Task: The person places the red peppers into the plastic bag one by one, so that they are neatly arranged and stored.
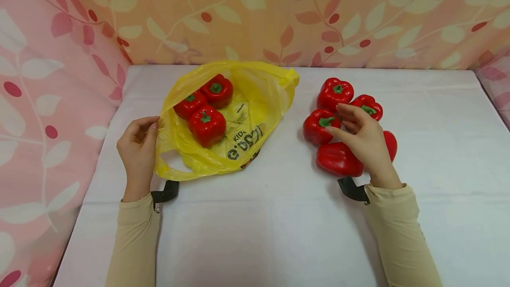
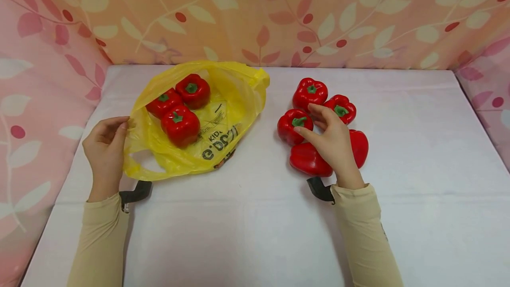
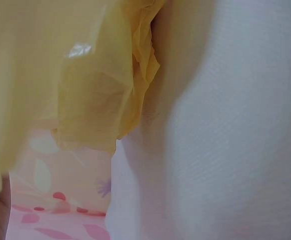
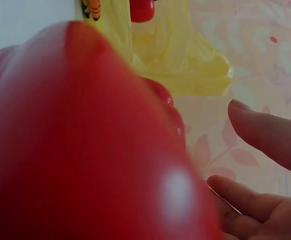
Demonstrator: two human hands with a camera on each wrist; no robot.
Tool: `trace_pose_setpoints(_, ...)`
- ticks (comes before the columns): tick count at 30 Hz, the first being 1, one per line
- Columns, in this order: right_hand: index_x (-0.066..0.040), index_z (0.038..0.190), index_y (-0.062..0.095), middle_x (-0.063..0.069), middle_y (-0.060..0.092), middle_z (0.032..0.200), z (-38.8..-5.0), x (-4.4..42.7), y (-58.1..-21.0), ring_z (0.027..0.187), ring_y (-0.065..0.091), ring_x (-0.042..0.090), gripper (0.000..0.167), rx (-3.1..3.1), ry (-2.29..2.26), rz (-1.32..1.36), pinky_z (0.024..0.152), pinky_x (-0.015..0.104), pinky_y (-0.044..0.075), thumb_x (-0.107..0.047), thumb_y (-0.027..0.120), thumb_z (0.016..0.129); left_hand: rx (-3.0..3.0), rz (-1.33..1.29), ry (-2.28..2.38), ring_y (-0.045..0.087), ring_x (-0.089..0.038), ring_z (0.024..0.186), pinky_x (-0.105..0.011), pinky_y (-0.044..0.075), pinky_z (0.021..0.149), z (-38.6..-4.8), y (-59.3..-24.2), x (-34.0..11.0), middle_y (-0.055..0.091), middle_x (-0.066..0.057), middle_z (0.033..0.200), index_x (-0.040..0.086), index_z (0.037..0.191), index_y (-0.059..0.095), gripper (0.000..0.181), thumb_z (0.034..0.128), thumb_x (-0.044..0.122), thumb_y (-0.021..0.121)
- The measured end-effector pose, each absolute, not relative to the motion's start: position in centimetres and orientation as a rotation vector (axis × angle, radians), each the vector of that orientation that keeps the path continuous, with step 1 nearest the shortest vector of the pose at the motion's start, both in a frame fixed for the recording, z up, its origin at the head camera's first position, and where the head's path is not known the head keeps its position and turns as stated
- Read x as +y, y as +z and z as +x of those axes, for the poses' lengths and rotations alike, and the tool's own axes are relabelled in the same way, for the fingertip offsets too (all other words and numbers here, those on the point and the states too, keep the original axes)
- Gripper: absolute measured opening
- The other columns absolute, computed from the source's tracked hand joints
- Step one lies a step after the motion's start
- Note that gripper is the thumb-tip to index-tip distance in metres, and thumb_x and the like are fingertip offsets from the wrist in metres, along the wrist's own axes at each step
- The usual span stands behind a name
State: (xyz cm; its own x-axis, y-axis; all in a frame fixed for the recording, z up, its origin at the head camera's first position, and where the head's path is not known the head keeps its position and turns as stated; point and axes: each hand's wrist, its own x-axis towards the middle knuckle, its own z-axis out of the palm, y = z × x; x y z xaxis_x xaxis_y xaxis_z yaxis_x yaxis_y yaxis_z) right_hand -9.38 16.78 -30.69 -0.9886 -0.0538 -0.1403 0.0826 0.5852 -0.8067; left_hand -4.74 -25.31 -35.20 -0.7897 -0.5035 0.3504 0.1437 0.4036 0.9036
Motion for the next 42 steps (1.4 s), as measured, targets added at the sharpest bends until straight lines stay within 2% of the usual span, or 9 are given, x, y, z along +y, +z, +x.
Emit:
trace_pose_setpoints(14, -0.007, 0.141, 0.041, 0.016, 0.048, 0.136, -9.8, 16.8, -31.6, 0.122, 0.046, 0.033, 0.07, 2.667, -1.278, 0.013, 0.099, 0.049, 0.041, -0.032, 0.072, 0.084, -2.08, 0.287, -1.394, 0.062, -0.007, 0.081, -0.014, 0.05, 0.075, -4.8, -35.1, -25.2, 0.068, -0.008, 0.092, -0.005, 0.098, 0.069, 0.013, 0.0891, 0.0, 0.061)
trace_pose_setpoints(30, -0.009, 0.146, 0.034, 0.018, 0.042, 0.141, -10.1, 16.9, -32.0, 0.123, 0.045, 0.039, 0.085, 2.651, -1.109, 0.036, 0.095, 0.059, 0.041, -0.047, 0.071, 0.08, -2.096, 0.298, -1.371, 0.062, -0.006, 0.081, -0.014, 0.05, 0.075, -4.8, -35.2, -25.5, 0.068, -0.009, 0.094, -0.003, 0.099, 0.07, 0.014, 0.0894, 0.001, 0.062)
trace_pose_setpoints(42, -0.008, 0.144, 0.037, 0.017, 0.043, 0.14, -10.1, 16.8, -32.1, 0.12, 0.046, 0.039, 0.084, 2.677, -1.067, 0.033, 0.095, 0.06, 0.04, -0.047, 0.072, 0.079, -2.081, 0.299, -1.408, 0.061, -0.01, 0.08, -0.014, 0.049, 0.072, -4.7, -35.1, -25.4, 0.068, -0.007, 0.092, -0.003, 0.099, 0.07, 0.013, 0.0896, 0.002, 0.062)
